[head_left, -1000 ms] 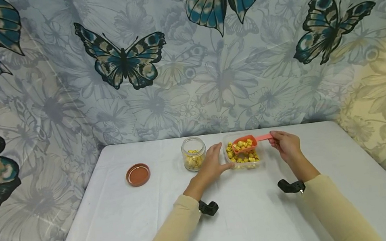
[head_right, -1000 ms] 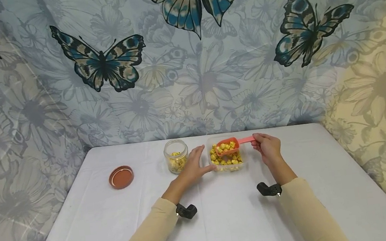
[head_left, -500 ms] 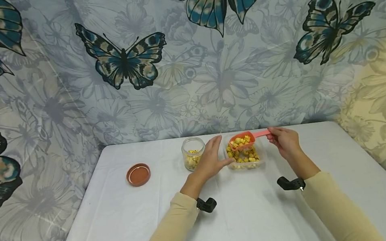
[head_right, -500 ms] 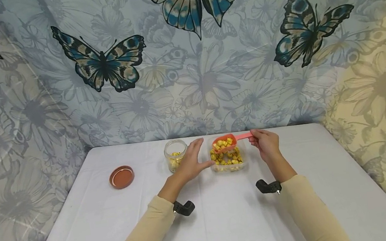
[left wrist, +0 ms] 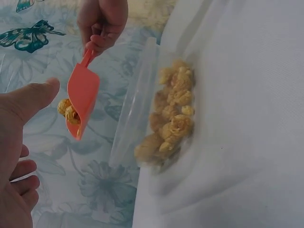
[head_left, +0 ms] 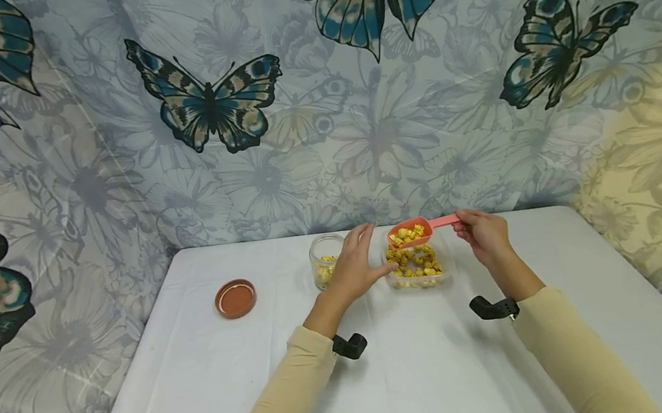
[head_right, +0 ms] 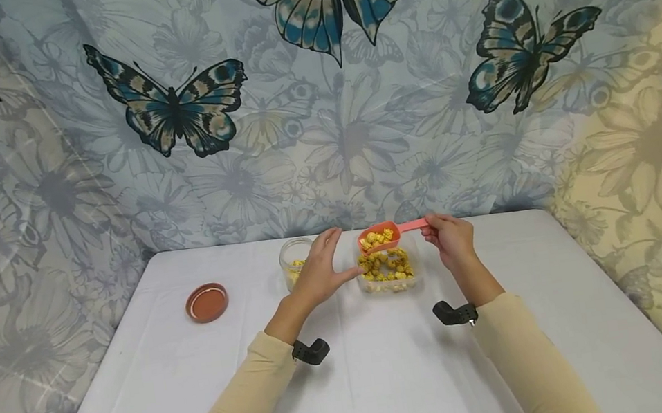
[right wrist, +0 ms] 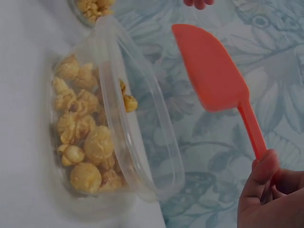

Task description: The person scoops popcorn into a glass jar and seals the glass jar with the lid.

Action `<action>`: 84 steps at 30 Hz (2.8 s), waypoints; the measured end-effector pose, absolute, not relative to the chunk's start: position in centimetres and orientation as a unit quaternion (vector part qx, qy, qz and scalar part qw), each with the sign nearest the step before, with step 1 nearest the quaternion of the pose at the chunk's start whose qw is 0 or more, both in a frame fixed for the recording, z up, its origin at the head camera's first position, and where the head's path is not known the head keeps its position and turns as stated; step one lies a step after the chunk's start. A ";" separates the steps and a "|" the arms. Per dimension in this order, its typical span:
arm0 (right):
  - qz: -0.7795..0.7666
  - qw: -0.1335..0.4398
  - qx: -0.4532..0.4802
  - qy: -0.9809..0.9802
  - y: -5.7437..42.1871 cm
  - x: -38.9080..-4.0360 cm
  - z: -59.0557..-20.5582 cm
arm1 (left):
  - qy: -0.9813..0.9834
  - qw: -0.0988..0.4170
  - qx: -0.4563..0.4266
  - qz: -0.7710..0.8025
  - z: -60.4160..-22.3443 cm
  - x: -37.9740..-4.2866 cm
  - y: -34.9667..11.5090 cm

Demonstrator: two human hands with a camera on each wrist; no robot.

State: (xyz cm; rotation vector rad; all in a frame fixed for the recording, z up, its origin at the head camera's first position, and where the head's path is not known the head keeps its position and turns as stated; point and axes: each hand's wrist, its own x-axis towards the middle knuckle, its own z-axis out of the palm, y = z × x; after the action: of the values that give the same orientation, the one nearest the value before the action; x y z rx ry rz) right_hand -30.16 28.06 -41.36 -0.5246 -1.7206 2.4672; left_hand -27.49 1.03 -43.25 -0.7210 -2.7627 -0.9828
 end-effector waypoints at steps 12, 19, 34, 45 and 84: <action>0.796 0.052 -0.160 -0.582 27.0 -30.8 -40.9 | -0.932 0.129 -0.184 -0.285 -42.8 -28.0 0.6; 0.803 0.041 -0.162 -0.572 26.6 -31.1 -40.5 | -0.936 0.115 -0.159 -0.291 -42.4 -28.1 0.1; 0.812 0.033 -0.143 -0.565 25.0 -31.6 -39.4 | -0.940 0.102 -0.105 -0.308 -42.2 -28.8 -2.2; 0.805 0.035 -0.140 -0.575 23.4 -31.8 -39.5 | -0.935 0.072 -0.094 -0.333 -42.6 -29.4 -3.7; 0.793 0.011 -0.145 -0.591 20.1 -32.3 -40.3 | -0.911 0.031 -0.057 -0.408 -45.3 -29.9 -6.4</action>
State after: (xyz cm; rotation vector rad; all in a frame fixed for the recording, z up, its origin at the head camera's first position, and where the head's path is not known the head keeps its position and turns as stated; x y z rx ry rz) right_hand -32.32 20.09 -40.32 -0.4513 -1.8444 2.4740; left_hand -29.89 -6.37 -45.29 -0.1765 -2.8060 -1.2567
